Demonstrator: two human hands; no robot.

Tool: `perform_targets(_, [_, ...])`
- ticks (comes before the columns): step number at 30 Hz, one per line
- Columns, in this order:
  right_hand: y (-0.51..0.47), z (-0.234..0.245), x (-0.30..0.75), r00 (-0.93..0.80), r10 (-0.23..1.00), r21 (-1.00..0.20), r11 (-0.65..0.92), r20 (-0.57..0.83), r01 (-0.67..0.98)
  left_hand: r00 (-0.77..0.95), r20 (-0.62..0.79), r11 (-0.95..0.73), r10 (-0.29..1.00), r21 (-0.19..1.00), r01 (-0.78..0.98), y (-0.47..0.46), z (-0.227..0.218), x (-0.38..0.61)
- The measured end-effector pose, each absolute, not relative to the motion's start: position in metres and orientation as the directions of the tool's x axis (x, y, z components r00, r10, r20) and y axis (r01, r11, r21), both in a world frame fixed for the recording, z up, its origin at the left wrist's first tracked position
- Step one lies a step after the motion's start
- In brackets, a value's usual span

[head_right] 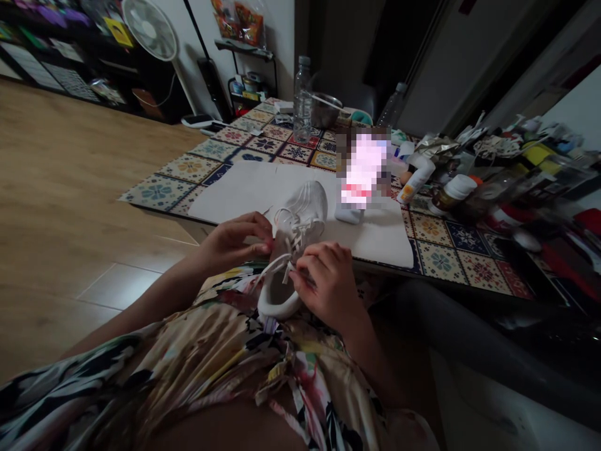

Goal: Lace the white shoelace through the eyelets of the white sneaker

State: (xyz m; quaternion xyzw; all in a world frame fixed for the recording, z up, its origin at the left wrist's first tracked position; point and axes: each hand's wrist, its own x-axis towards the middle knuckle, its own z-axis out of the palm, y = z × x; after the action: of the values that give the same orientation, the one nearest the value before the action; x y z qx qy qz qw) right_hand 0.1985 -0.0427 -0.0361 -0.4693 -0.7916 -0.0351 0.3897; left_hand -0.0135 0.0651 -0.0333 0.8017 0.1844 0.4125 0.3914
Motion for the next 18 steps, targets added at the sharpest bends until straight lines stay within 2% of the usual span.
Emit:
perform_targets(3, [-0.051,-0.028,0.196,-0.266,0.722,-0.380,0.596,0.639,0.707,0.682,0.500,-0.639,0.534,0.767,-0.063,0.060,-0.030,-0.011])
perform_targets(5, [-0.059,-0.018,0.197,-0.411,0.704,-0.508,0.706,0.579,0.494,0.711,0.499,-0.648,0.496,0.758,-0.079,0.058,-0.029,-0.009])
perform_targets(6, [-0.063,-0.013,0.199,-0.532,0.629,-0.563,0.767,0.566,0.308,0.728,0.488,-0.646,0.482,0.759,-0.082,0.057,-0.028,-0.009])
perform_targets(8, [-0.068,-0.007,0.203,-0.695,0.392,-0.594,0.802,0.603,-0.063,0.755,0.463,-0.639,0.464,0.766,-0.076,0.054,-0.028,-0.008])
perform_targets(9, [-0.068,-0.007,0.206,-0.706,0.322,-0.592,0.788,0.631,-0.170,0.761,0.455,-0.641,0.463,0.765,-0.067,0.053,-0.028,-0.008])
perform_targets(10, [-0.068,-0.008,0.208,-0.681,0.332,-0.602,0.773,0.653,-0.200,0.762,0.450,-0.647,0.466,0.760,-0.053,0.051,-0.027,-0.008])
perform_targets(12, [-0.062,-0.015,0.212,-0.507,0.563,-0.676,0.735,0.653,-0.054,0.758,0.449,-0.671,0.473,0.741,-0.020,0.048,-0.026,-0.007])
perform_targets(14, [-0.053,-0.026,0.214,-0.220,0.764,-0.746,0.643,0.607,0.173,0.759,0.443,-0.689,0.478,0.725,0.011,0.045,-0.026,-0.005])
perform_targets(16, [-0.044,-0.035,0.213,-0.068,0.804,-0.736,0.571,0.591,0.364,0.767,0.435,-0.694,0.471,0.720,0.018,0.042,-0.025,-0.003])
perform_targets(18, [-0.038,-0.040,0.210,-0.132,0.795,-0.669,0.577,0.593,0.469,0.771,0.442,-0.700,0.459,0.714,0.007,0.041,-0.026,0.000])
